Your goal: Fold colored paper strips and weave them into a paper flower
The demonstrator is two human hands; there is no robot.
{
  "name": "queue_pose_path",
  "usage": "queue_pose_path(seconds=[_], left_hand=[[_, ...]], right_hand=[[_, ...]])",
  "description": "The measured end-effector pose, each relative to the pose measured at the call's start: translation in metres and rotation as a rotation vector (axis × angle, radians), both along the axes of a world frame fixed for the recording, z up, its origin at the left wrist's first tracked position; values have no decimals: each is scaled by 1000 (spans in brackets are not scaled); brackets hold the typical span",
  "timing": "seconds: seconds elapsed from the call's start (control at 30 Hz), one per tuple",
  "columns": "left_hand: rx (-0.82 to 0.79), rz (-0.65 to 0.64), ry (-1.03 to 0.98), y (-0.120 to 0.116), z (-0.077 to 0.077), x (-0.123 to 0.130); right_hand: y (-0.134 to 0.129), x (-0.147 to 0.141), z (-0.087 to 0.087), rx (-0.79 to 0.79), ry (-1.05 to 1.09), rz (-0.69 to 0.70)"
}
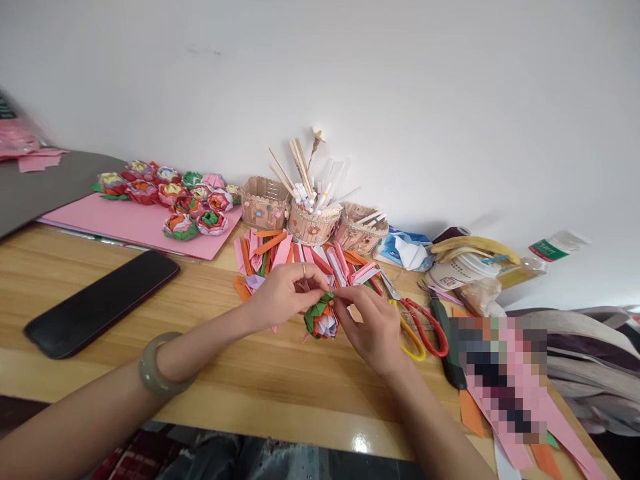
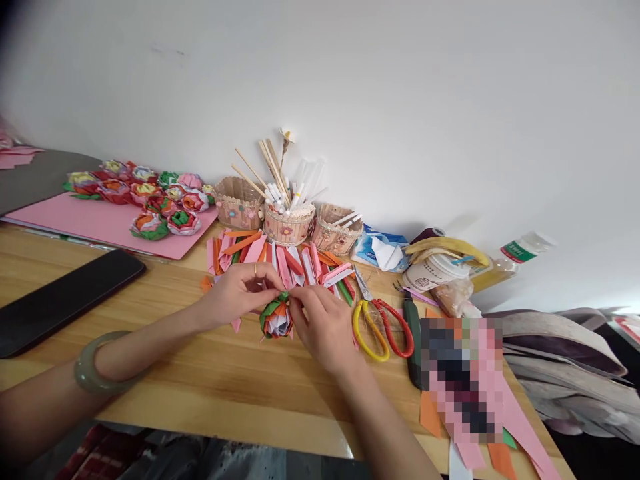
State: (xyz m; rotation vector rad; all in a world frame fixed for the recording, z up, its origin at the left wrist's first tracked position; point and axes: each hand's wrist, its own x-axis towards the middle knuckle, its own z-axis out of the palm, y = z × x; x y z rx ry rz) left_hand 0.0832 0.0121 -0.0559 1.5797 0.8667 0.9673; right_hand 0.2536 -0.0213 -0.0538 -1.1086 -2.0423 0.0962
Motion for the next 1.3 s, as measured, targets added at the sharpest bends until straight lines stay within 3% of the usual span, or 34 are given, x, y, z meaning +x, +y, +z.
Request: queue_pose_path(seconds=[0.07, 0.23, 0.33, 0.53, 0.67, 0.83, 1.1, 1.3], left_hand=[[-94, -8, -11, 0, 1, 0], [-192, 24, -6, 2, 10, -1], [-182, 26, -6, 3, 11, 0], [-271, -57, -59, 7, 3, -2], [-251, -51, -152, 10, 6, -6], [-256, -124, -37, 10, 6, -5], [-133, -62, -112, 0, 1, 6], [157, 67, -91, -2, -8, 7]], right_hand=[[1, 0, -1, 13, 28, -21], [5, 1, 6, -384, 321, 44], [7, 2, 7, -484, 369, 65], [3, 1, 3, -247, 121, 5], [2, 3, 3, -141, 136, 17], [3, 3, 3, -54, 107, 97], [8, 2, -2, 64, 187, -12], [6, -2, -1, 11, 200, -41]])
